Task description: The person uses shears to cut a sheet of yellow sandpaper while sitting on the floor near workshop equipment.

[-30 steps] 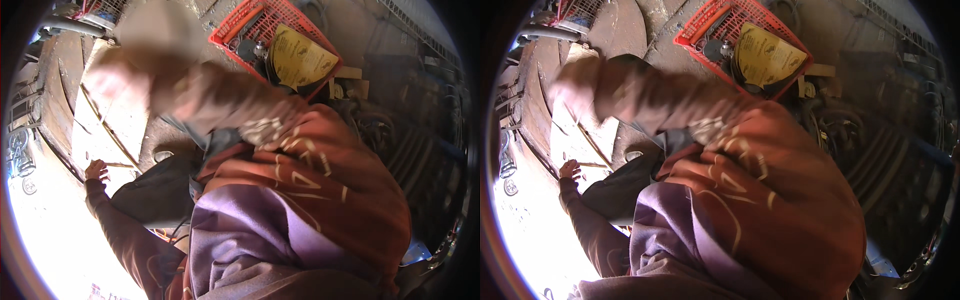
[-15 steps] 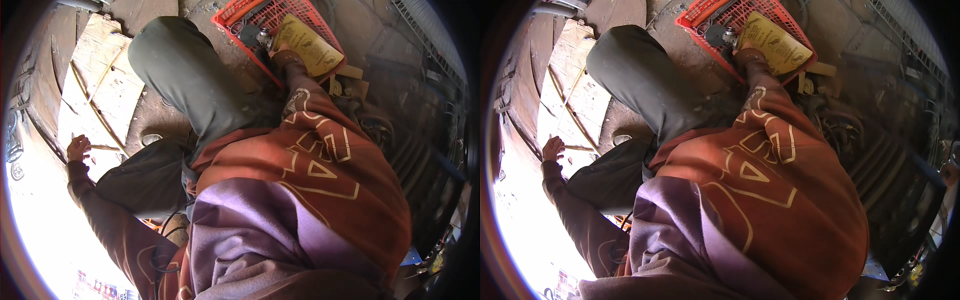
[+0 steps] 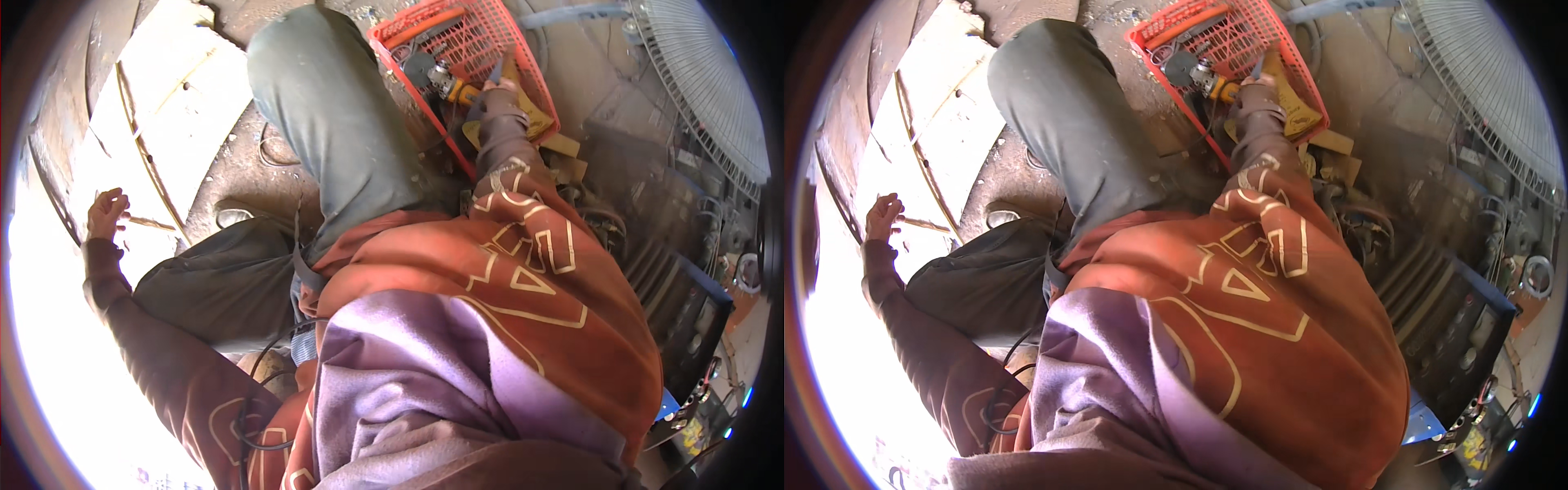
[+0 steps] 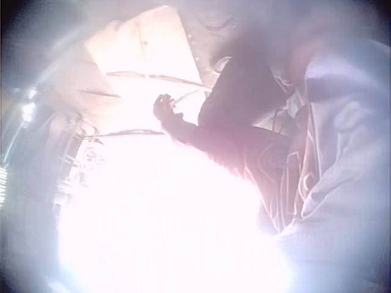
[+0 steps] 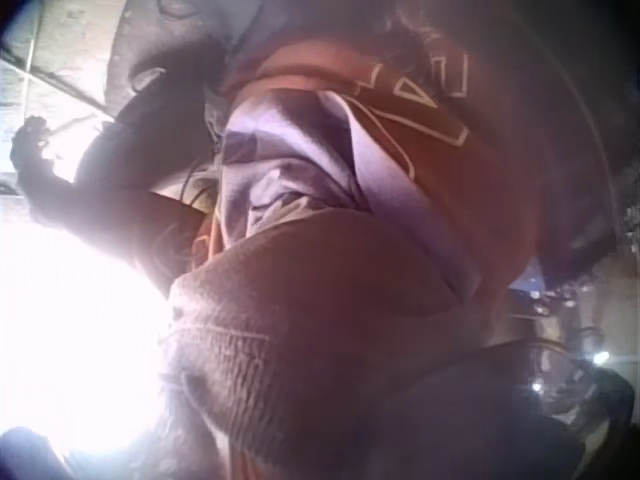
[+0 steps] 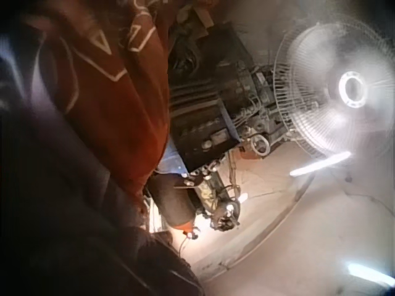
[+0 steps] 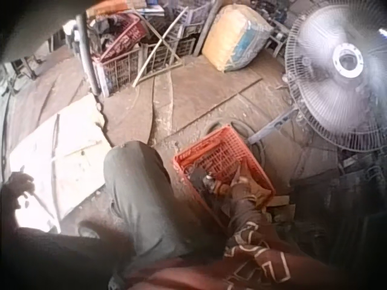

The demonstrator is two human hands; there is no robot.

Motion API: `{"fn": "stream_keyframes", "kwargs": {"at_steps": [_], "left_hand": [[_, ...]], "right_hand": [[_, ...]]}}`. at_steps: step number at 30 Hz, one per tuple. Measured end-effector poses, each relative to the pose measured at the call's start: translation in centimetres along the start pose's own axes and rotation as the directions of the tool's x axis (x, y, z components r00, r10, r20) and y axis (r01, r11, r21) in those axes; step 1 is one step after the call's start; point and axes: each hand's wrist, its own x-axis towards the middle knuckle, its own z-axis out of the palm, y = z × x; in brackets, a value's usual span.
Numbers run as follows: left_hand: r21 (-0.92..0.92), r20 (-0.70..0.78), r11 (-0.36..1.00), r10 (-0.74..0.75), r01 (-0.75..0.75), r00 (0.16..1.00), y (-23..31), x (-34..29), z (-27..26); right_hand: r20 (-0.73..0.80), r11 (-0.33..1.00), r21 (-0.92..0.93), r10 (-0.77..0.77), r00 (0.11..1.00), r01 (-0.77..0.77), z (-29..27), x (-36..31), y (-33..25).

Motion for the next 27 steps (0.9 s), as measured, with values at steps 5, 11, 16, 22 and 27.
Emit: {"fn": "stream_keyframes", "kwargs": {"at_steps": [5,11,16,22,27], "left_hand": [[0.185,-0.003,0.979,0.086,-0.084,0.996,1.7,-0.1,-0.1],[0.133,-0.199,0.975,0.205,-0.180,0.958,6.2,-0.6,0.8],[-0.388,-0.265,0.859,0.244,-0.335,0.933,9.4,-6.7,1.1],[-0.966,-0.257,-0.041,0.220,-0.255,0.941,6.5,-1.4,-0.3],[-0.986,-0.169,-0.121,0.739,-0.117,0.653,0.6,-0.4,-2.2]], "right_hand": [[-0.259,0.862,0.136,-0.445,0.857,0.488,-7.9,0.2,-6.4],[-0.417,0.286,0.457,-0.767,0.487,0.842,-14.2,-9.2,-24.6],[-0.309,-0.210,0.724,-0.950,0.037,0.657,-16.8,-20.5,-38.6],[-0.288,0.009,0.618,-0.928,0.237,0.786,-10.8,-20.4,-43.6],[-0.225,0.092,0.720,-0.907,0.357,0.687,-6.0,-18.8,-44.9]]}}
